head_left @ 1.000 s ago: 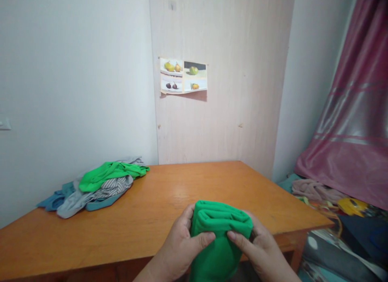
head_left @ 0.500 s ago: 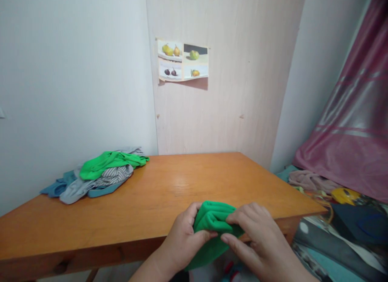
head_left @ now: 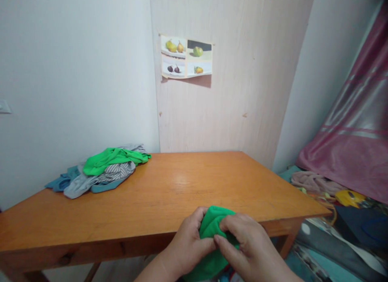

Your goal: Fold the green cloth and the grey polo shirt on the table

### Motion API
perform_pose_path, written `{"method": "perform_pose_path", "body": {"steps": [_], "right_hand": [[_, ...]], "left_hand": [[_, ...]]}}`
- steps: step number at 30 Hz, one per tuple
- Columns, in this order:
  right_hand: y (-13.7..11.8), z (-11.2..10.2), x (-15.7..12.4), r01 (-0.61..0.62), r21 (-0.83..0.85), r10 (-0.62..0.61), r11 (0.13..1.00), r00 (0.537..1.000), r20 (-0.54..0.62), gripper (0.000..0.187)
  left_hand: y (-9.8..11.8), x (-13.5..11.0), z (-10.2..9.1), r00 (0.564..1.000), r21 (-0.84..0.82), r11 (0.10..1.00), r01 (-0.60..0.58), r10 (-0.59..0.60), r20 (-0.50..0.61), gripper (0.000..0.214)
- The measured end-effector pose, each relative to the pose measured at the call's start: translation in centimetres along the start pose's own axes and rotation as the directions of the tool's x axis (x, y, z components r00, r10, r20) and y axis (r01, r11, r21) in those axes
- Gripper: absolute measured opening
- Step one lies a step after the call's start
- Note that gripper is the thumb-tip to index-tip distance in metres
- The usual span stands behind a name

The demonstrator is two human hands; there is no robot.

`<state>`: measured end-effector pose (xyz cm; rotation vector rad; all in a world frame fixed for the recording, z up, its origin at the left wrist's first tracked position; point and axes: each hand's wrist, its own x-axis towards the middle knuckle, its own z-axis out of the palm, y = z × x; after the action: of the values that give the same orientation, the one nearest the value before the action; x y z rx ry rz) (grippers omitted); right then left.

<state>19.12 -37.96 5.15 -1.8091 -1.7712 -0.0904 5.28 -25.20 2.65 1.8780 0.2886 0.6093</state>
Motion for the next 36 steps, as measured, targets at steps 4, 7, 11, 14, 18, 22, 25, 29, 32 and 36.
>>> {"method": "perform_pose_path", "body": {"steps": [4, 7, 11, 14, 18, 22, 25, 29, 32, 36], "right_hand": [[0.2, 0.3, -0.1, -0.069, 0.138, 0.065, 0.988, 0.997, 0.034, 0.01], [0.7, 0.6, -0.2, -0.111, 0.266, 0.099, 0.957, 0.993, 0.058, 0.006], [1.0, 1.1, -0.1, -0.114, 0.411, 0.111, 0.905, 0.993, 0.032, 0.008], [0.9, 1.4, -0.1, -0.154, 0.535, 0.166, 0.831, 0.986, 0.026, 0.019], [0.8, 1.3, 0.0, -0.21, 0.646, 0.193, 0.733, 0.976, 0.099, 0.033], [0.9, 1.0, -0.1, -0.214, 0.639, 0.194, 0.739, 0.976, 0.103, 0.043], [0.9, 1.0, -0.1, -0.179, 0.603, 0.179, 0.777, 0.982, 0.061, 0.037], [1.5, 0.7, -0.2, -0.108, 0.448, 0.124, 0.887, 0.992, -0.006, 0.031], [2.6, 0.3, -0.4, -0.069, 0.301, 0.087, 0.951, 0.995, -0.045, 0.053], [3.8, -0.4, -0.3, -0.17, 0.234, 0.168, 0.957, 0.985, 0.028, 0.071]], "left_hand": [[-0.2, 0.1, 0.0, 0.999, -0.041, 0.999, 0.034, -0.034, 0.009, 0.039], [-0.3, 0.0, 0.0, 0.999, -0.016, 0.999, 0.042, -0.041, 0.021, 0.037], [-0.3, -0.1, 0.3, 1.0, -0.012, 1.0, 0.019, -0.018, 0.025, 0.034], [-0.2, -0.2, 0.4, 0.999, -0.034, 0.999, 0.011, -0.01, 0.048, 0.035], [-0.2, -0.2, 0.3, 0.997, -0.04, 0.999, -0.024, 0.026, 0.067, 0.038], [-0.5, -0.1, 0.1, 0.997, -0.032, 0.999, -0.044, 0.046, 0.063, 0.039], [-0.6, 0.1, -0.1, 0.998, -0.054, 0.998, -0.029, 0.032, 0.06, 0.039], [-0.6, 0.1, -0.4, 0.998, -0.116, 0.993, 0.009, -0.002, 0.061, 0.041], [-0.6, -0.1, -0.5, 0.997, -0.155, 0.988, 0.023, -0.01, 0.08, 0.04], [-0.5, -0.2, -0.6, 0.995, -0.157, 0.987, 0.01, 0.005, 0.097, 0.035]]}}
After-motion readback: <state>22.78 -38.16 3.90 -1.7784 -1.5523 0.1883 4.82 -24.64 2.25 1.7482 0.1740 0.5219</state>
